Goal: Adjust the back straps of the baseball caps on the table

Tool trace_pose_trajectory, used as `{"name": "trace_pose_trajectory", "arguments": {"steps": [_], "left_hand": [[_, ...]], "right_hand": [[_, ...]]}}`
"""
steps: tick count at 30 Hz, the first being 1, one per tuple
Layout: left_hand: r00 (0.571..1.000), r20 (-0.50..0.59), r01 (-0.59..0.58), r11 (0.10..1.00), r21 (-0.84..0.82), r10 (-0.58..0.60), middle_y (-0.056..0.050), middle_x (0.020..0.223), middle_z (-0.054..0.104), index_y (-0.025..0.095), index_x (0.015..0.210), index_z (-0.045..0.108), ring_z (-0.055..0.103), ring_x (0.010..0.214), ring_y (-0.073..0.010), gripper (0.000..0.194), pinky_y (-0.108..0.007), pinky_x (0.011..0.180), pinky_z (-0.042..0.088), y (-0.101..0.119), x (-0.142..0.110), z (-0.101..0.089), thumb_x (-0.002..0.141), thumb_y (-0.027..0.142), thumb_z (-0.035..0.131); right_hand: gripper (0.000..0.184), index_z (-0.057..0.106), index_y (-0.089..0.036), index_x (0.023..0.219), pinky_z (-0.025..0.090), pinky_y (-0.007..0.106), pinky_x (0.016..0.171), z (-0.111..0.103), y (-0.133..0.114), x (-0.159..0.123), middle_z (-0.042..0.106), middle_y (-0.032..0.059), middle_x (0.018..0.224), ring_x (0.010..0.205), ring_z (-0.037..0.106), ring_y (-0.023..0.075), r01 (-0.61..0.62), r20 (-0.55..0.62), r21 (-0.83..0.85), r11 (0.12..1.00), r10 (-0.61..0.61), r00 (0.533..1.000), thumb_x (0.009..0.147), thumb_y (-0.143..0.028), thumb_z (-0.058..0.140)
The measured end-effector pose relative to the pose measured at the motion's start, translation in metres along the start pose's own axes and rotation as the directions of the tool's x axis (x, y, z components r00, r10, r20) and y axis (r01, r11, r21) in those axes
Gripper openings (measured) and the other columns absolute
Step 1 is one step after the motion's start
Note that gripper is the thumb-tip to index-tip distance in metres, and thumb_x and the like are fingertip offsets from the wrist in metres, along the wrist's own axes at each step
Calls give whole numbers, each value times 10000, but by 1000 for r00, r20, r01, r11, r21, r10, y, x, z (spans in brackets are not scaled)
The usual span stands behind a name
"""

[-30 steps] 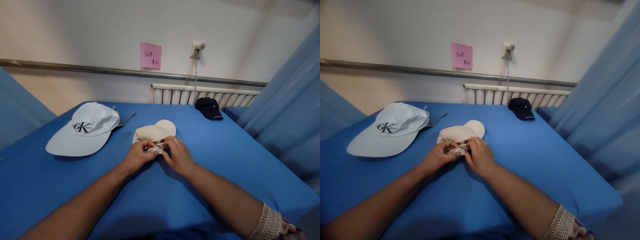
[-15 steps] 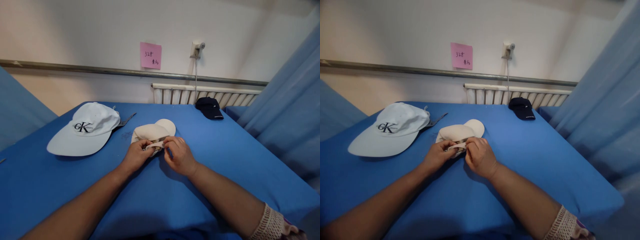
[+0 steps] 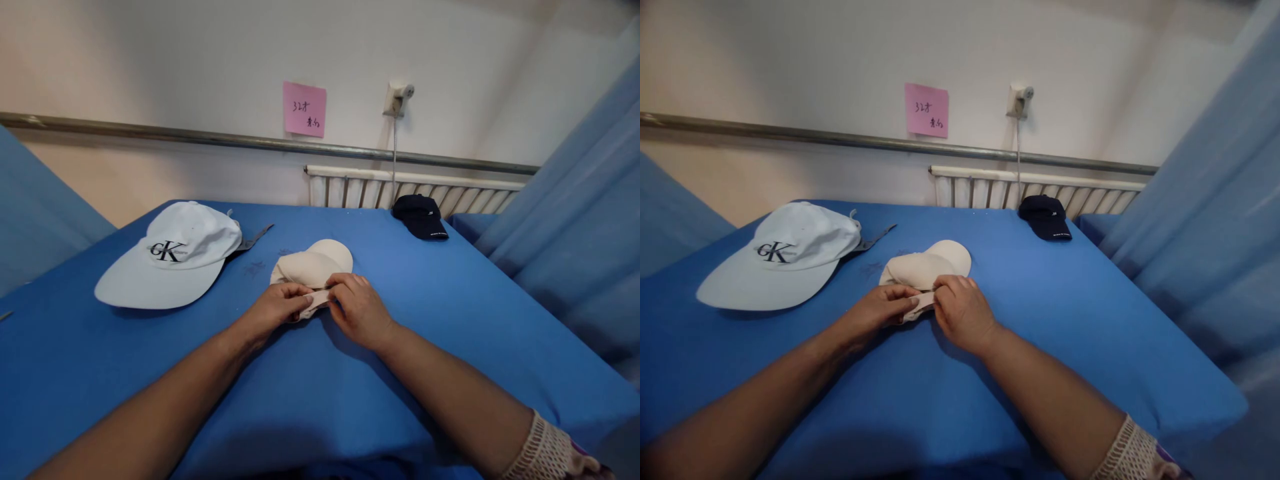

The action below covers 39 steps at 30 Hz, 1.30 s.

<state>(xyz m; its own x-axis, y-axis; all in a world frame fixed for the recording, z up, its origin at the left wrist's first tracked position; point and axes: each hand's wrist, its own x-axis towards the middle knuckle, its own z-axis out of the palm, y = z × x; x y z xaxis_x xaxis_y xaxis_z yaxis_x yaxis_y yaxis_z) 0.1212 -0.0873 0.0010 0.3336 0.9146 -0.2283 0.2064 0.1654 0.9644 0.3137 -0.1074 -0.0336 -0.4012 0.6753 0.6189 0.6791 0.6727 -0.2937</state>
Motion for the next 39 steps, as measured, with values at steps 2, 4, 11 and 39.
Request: {"name": "trace_pose_trajectory", "arguments": {"steps": [2,4,11,39], "left_hand": [[998,-55,-15,1000,0,15,19,559,518,123,749,667,403,491,-84,275,-221,474,289,0,-1,3,656,374,732],[993,-108,-46,999,13,48,21,538,515,126,745,675,402,480,-87,274,-226,467,292,0,-1,4,652,377,734],[961,-107,-222,945,240,253,-41,768,684,161,832,702,593,673,-168,222,-282,633,451,1,-5,1,691,332,717],[858,322,-505,547,667,400,-10,823,620,203,841,580,537,729,-173,133,-273,663,351,1,-14,-6,812,330,607]], "right_hand": [[111,600,-180,910,440,396,860,2,0,0,630,102,1098,1006,558,230,22,9,-37,999,-22,1000,892,-138,499],[134,616,-181,899,438,397,858,2,-1,1,633,103,1088,996,555,229,41,25,-68,997,-39,999,897,-136,490],[101,594,-183,973,477,350,816,-7,-3,-3,614,94,1074,938,577,200,-29,97,81,996,21,995,897,-188,526],[151,542,-189,917,387,280,570,5,4,-4,600,82,921,697,556,182,-125,107,-302,945,164,981,802,-100,500]]}}
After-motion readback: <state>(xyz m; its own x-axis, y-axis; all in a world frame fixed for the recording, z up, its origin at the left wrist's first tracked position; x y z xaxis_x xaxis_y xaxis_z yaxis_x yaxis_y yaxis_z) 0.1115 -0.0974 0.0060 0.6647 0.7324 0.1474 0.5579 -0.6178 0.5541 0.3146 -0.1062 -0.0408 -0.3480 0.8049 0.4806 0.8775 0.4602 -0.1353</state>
